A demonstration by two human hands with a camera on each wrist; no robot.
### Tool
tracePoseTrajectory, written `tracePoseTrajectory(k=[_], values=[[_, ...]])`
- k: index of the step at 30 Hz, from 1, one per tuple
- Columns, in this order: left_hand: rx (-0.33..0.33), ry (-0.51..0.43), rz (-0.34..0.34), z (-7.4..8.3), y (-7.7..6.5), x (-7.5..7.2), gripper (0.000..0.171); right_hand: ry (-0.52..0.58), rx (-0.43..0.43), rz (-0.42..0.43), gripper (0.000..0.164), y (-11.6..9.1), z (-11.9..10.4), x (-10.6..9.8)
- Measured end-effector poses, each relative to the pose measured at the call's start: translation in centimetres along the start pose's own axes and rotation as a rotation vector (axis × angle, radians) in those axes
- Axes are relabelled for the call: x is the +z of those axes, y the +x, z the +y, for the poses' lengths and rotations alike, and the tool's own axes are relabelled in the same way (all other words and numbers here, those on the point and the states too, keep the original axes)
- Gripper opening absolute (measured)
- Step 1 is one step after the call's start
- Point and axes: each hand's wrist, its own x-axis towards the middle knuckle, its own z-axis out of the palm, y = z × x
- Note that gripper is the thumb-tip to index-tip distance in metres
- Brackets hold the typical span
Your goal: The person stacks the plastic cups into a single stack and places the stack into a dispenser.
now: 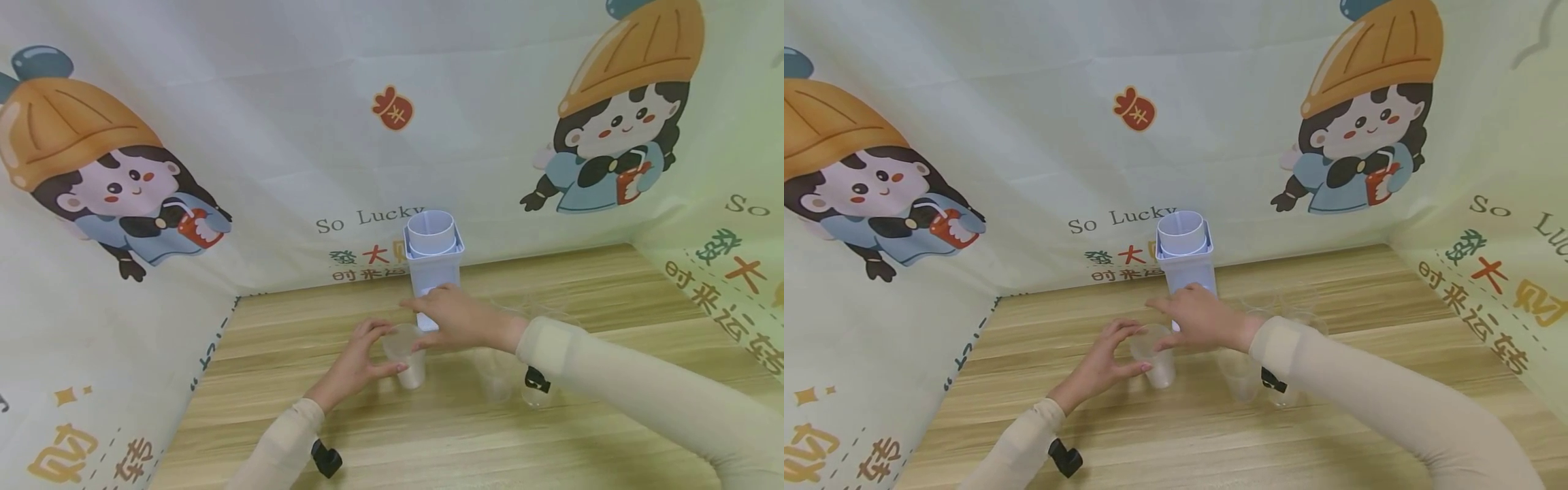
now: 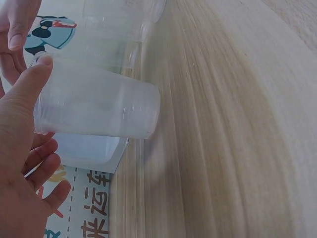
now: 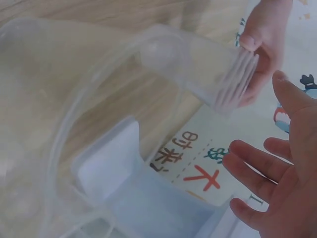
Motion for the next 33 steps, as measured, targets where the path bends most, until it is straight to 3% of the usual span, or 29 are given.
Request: tracePoseTrajectory(k=[17, 33], values=[[0.007, 0.025, 0.016, 0.1, -0.1, 0.0, 0.061, 0.004, 0.028, 0.033, 0.070, -2.1, 0.5, -3.0], [-0.004, 0.035, 0.015, -0.2, 0.0, 0.2, 0.063, 0.017, 0.069, -0.004, 0.071, -6.7, 1.8, -3.0]])
